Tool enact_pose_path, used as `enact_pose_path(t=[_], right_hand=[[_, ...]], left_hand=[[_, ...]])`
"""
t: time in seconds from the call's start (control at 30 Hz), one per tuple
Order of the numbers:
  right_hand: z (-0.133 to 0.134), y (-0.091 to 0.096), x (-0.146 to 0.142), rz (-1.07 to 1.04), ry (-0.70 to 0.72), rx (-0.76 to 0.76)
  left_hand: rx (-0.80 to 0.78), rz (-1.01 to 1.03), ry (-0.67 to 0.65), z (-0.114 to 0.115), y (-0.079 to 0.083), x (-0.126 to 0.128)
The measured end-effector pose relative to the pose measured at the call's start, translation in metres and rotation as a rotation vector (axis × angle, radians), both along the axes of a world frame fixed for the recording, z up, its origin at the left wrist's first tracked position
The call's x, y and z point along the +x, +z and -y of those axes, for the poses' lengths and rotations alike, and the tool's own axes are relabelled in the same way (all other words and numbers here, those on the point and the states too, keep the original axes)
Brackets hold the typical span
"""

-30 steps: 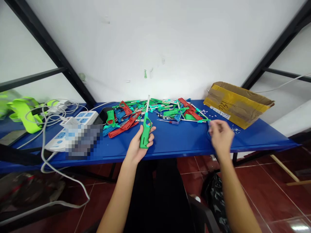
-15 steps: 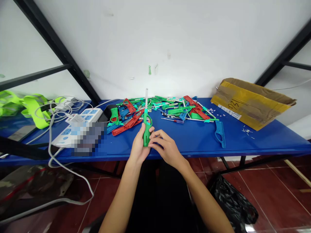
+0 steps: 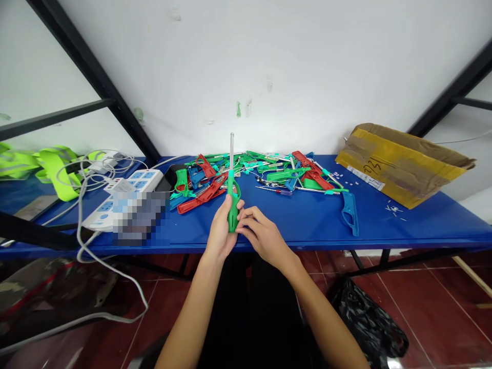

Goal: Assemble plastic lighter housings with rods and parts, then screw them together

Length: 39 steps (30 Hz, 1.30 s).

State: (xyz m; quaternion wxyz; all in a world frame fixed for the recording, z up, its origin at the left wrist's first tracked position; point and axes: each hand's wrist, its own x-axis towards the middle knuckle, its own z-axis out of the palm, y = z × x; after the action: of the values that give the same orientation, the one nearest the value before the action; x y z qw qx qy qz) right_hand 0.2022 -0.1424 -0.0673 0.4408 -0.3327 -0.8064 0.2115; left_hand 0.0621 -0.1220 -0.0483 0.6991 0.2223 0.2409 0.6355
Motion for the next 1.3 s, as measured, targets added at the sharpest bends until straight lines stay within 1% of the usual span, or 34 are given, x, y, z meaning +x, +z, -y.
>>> enact_pose_path(t=[0.17,0.27,0.4,0.5,0.6,0.7,0.77,0.8,0.83,0.87,0.93,0.97,1.03,1.1,1.17,1.23,1.3], right_hand=[[0.001,-0.001,0.000,0.017,-0.006,0.014],[0.001,0.001,-0.001,-0.016,-0.013,-0.035],[-0.005,0.001,0.000,-0.130,-0.049,-0.215],[-0.012,-0.003,0.001,-0.253,-0.034,-0.379],[-0.015,-0.007,-0.001,-0.296,-0.032,-0.489],[-0.014,-0.007,-0.002,-0.230,-0.026,-0.504],[-0.014,-0.004,0.003,-0.163,-0.028,-0.456],[-0.016,-0.002,0.007,-0.130,-0.053,-0.404],[-0.019,0.000,0.013,-0.093,-0.109,-0.332],[-0.024,0.001,0.020,-0.047,-0.196,-0.244],[-0.035,0.004,0.037,0.105,-0.451,-0.059],[-0.041,0.004,0.045,0.201,-0.565,-0.005],[-0.050,0.004,0.057,0.370,-0.714,0.023],[-0.055,0.003,0.064,0.483,-0.784,-0.008],[-0.053,0.001,0.065,0.535,-0.822,-0.045],[-0.048,0.000,0.064,0.532,-0.829,-0.078],[-0.041,0.000,0.063,0.459,-0.779,-0.094]], left_hand=[[-0.007,-0.060,0.008,0.000,-0.001,0.000],[-0.019,-0.057,-0.012,0.001,-0.002,-0.002],[0.027,-0.034,-0.094,0.000,-0.003,-0.002],[0.042,0.002,-0.143,0.000,-0.003,-0.002],[0.040,0.075,-0.179,0.002,0.001,-0.003],[0.033,0.150,-0.238,0.006,0.005,-0.006],[0.029,0.169,-0.252,0.008,0.006,-0.008],[0.022,0.169,-0.247,0.008,0.006,-0.010],[0.009,0.166,-0.239,0.007,0.006,-0.011],[-0.008,0.164,-0.228,0.005,0.005,-0.011],[-0.056,0.171,-0.203,0.000,0.004,-0.012],[-0.081,0.178,-0.192,-0.003,0.004,-0.012],[-0.119,0.177,-0.190,-0.008,0.003,-0.011],[-0.135,0.159,-0.205,-0.010,0.003,-0.011],[-0.139,0.139,-0.216,-0.010,0.003,-0.011],[-0.144,0.121,-0.196,-0.008,0.004,-0.012],[-0.153,0.105,-0.150,-0.007,0.003,-0.011]])
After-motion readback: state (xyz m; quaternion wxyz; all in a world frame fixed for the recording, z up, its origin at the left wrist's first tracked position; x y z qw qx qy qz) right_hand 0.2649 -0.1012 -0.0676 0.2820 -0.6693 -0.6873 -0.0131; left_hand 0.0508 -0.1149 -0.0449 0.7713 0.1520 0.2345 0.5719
